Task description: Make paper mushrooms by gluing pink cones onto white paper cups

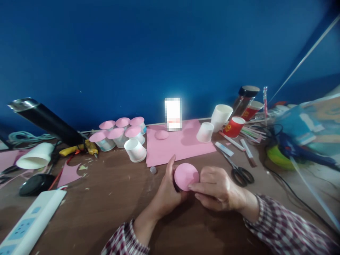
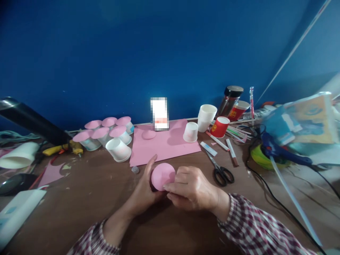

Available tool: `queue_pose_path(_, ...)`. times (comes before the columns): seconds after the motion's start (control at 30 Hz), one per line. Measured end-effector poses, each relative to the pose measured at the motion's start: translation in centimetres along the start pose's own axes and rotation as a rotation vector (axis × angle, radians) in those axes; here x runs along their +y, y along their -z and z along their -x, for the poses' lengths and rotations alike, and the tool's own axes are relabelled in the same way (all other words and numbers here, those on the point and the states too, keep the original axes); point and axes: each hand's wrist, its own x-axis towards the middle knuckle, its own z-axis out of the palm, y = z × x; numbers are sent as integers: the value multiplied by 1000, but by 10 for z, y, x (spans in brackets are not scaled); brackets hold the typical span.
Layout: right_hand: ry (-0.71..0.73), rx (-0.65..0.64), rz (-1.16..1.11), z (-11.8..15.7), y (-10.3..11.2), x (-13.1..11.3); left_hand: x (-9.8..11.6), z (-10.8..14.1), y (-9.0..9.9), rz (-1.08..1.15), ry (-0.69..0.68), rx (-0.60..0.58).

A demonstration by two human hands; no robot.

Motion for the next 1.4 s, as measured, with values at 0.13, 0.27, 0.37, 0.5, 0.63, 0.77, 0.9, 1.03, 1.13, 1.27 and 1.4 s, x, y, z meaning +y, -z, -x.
queue_pose_path(0.13, -10, 9, 7, 0, 0, -1, -1, 0, 0, -17, -10, 2)
queue_pose_path(0.27, -18, 8, 6, 1, 0, -2, -1, 0, 0, -27, -18, 5)
queue_pose_path(0.37, -17, 1, 6, 2, 0, -2, 0, -1, 0, -30, -11, 9)
queue_pose_path(0.5, -6, -10, 22, 0, 1, -2, -1, -1, -1, -37, -15, 19)
queue_pose_path(0.63, 23, -18, 35, 1, 2, -2, -6, 1, -3, -56, -36, 65)
queue_pose_path(0.77, 19, -8, 12, 2, 0, -1, -8, 1, -4, -56, -50, 69)
queue_pose_path(0.9, -57, 63, -125, 2, -2, -2, -8, 1, -2, -53, -50, 43)
queue_pose_path(1.03, -87, 121, -171, 4, -3, -3, -7, 2, -1, -50, -58, 33)
queue_pose_path(1.13, -27, 72, -70, 5, -3, -3, -7, 1, -1, -48, -49, 31)
queue_pose_path(1.27, 4, 16, 12, 3, -3, -3, -7, 0, -2, -54, -42, 39)
queue_pose_path(1.4, -8, 9, 33, 1, -2, -4, -10, 1, -3, -57, -49, 56)
